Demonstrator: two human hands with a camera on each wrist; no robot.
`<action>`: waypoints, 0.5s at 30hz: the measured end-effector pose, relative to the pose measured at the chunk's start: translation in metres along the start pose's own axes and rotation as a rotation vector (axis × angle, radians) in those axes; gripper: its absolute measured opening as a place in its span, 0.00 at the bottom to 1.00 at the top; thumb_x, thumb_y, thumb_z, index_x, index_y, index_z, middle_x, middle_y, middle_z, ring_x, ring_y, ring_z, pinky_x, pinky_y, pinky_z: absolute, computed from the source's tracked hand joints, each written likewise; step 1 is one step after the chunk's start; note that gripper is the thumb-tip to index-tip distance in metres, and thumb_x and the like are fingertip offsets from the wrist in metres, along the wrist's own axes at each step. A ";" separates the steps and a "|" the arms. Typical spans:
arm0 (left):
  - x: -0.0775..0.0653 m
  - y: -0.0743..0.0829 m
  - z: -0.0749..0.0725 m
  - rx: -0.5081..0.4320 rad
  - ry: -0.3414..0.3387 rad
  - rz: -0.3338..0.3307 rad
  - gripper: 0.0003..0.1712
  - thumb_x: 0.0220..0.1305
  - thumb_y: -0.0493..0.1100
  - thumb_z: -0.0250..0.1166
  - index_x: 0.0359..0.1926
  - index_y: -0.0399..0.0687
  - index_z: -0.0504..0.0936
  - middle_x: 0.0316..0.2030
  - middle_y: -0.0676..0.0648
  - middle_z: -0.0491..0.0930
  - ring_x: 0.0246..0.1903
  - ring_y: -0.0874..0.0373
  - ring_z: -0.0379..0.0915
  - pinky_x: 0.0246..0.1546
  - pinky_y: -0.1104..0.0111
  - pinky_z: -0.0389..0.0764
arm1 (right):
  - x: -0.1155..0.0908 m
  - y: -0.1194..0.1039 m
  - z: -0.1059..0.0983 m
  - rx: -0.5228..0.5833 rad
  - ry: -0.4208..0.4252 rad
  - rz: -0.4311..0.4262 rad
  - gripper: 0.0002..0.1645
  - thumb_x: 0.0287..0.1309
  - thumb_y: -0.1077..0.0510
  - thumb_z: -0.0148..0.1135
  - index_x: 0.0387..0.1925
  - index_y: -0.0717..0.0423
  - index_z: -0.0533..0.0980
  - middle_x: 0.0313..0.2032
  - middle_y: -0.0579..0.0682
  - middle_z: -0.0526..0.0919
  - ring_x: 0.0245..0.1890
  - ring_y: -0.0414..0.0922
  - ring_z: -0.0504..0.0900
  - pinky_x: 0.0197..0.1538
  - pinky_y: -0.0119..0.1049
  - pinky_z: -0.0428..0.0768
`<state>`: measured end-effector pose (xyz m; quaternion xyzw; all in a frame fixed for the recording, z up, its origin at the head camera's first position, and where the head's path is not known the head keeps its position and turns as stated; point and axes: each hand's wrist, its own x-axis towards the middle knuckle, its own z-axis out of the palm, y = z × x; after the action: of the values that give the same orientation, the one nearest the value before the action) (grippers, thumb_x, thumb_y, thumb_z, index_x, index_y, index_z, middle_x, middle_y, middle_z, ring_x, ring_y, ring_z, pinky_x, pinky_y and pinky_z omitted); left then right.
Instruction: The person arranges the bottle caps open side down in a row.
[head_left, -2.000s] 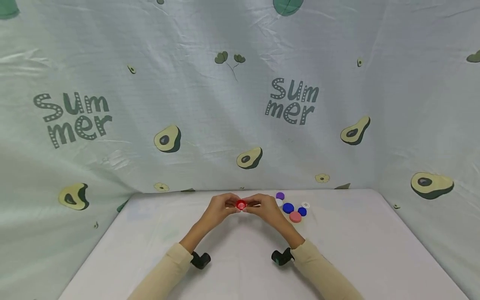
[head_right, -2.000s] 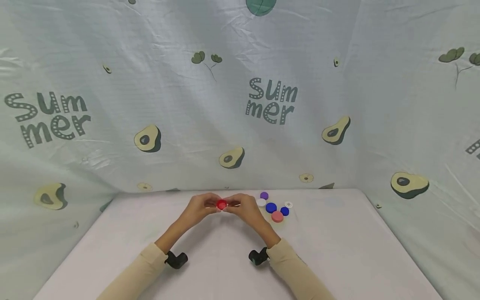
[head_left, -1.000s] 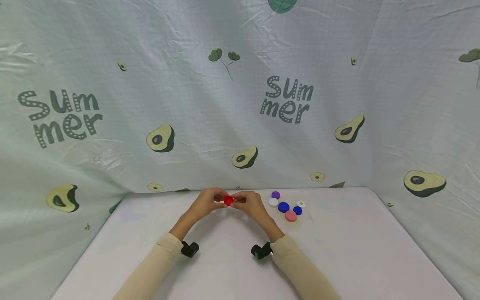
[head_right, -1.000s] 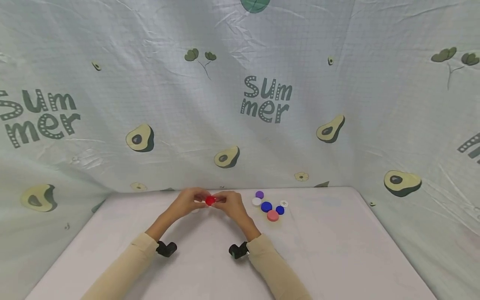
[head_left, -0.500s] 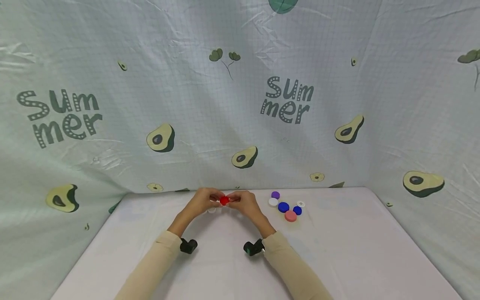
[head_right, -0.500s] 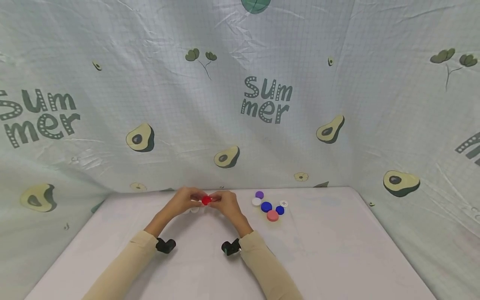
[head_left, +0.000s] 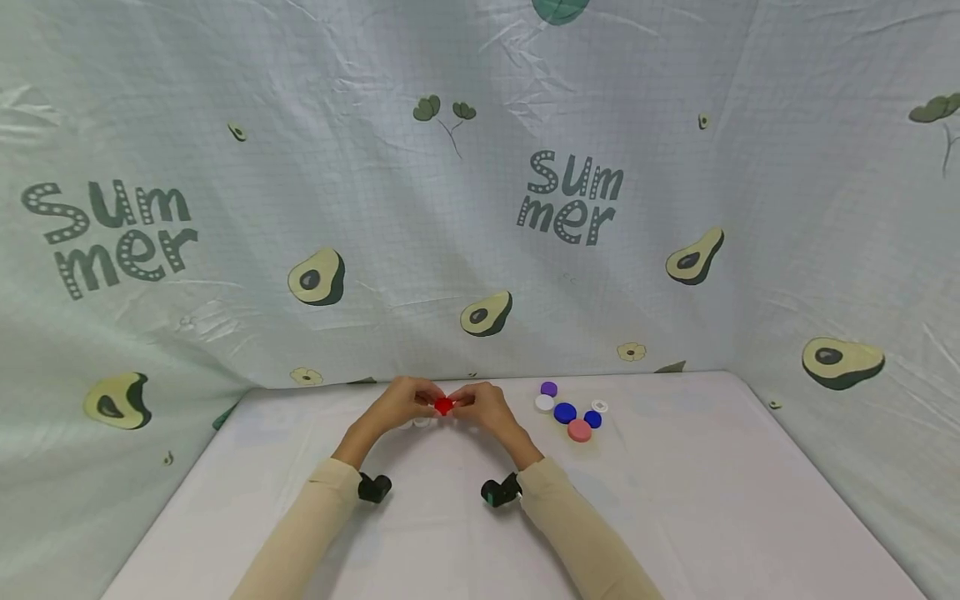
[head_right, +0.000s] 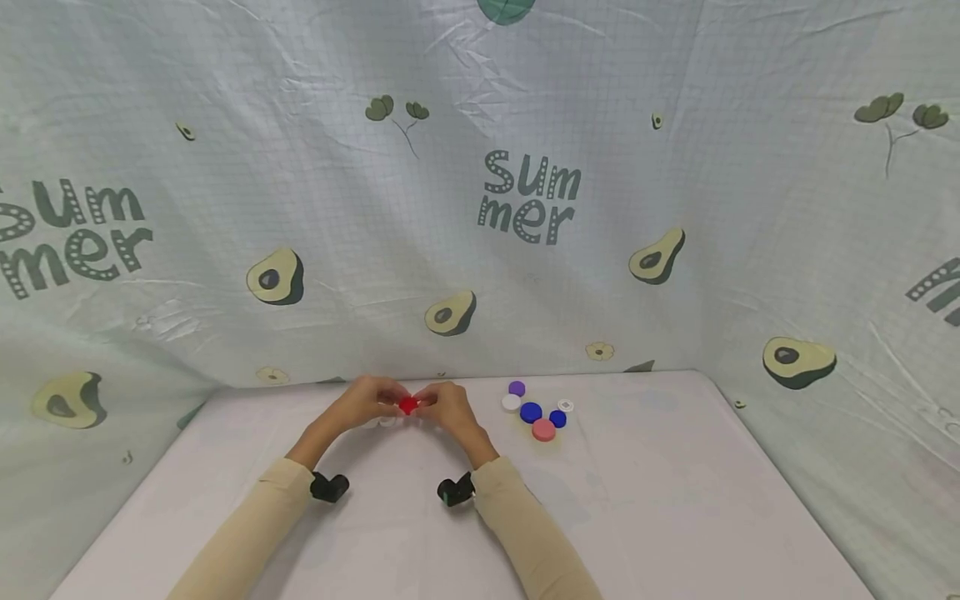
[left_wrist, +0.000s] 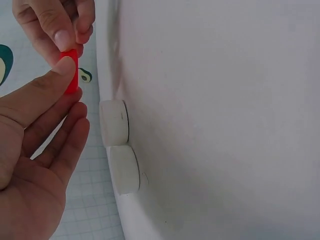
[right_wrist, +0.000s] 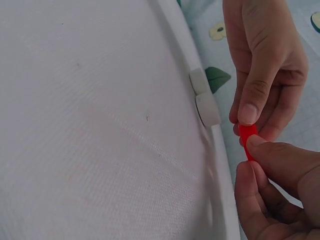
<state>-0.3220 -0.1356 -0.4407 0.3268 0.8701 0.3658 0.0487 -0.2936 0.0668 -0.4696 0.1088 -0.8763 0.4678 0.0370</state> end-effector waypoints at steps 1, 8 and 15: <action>0.000 0.000 0.000 -0.001 -0.005 0.002 0.13 0.57 0.32 0.75 0.44 0.36 0.87 0.37 0.45 0.87 0.37 0.55 0.82 0.41 0.65 0.84 | 0.000 0.000 0.001 -0.007 -0.006 0.012 0.11 0.55 0.66 0.73 0.42 0.61 0.87 0.33 0.51 0.89 0.32 0.40 0.83 0.34 0.28 0.80; 0.001 -0.003 0.001 0.030 -0.055 0.031 0.12 0.58 0.33 0.75 0.44 0.37 0.87 0.37 0.47 0.87 0.36 0.59 0.79 0.38 0.69 0.83 | -0.001 -0.002 0.002 -0.008 -0.043 0.096 0.10 0.56 0.65 0.72 0.41 0.60 0.87 0.31 0.49 0.87 0.28 0.40 0.79 0.30 0.30 0.81; 0.001 -0.005 0.002 0.058 -0.064 -0.007 0.12 0.56 0.34 0.76 0.42 0.37 0.88 0.36 0.46 0.87 0.37 0.56 0.81 0.35 0.69 0.84 | 0.003 -0.002 0.007 -0.025 -0.068 0.111 0.09 0.56 0.64 0.72 0.40 0.60 0.87 0.30 0.49 0.86 0.26 0.39 0.78 0.30 0.30 0.81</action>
<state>-0.3247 -0.1366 -0.4455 0.3367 0.8794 0.3295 0.0682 -0.2956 0.0591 -0.4715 0.0753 -0.8875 0.4543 -0.0176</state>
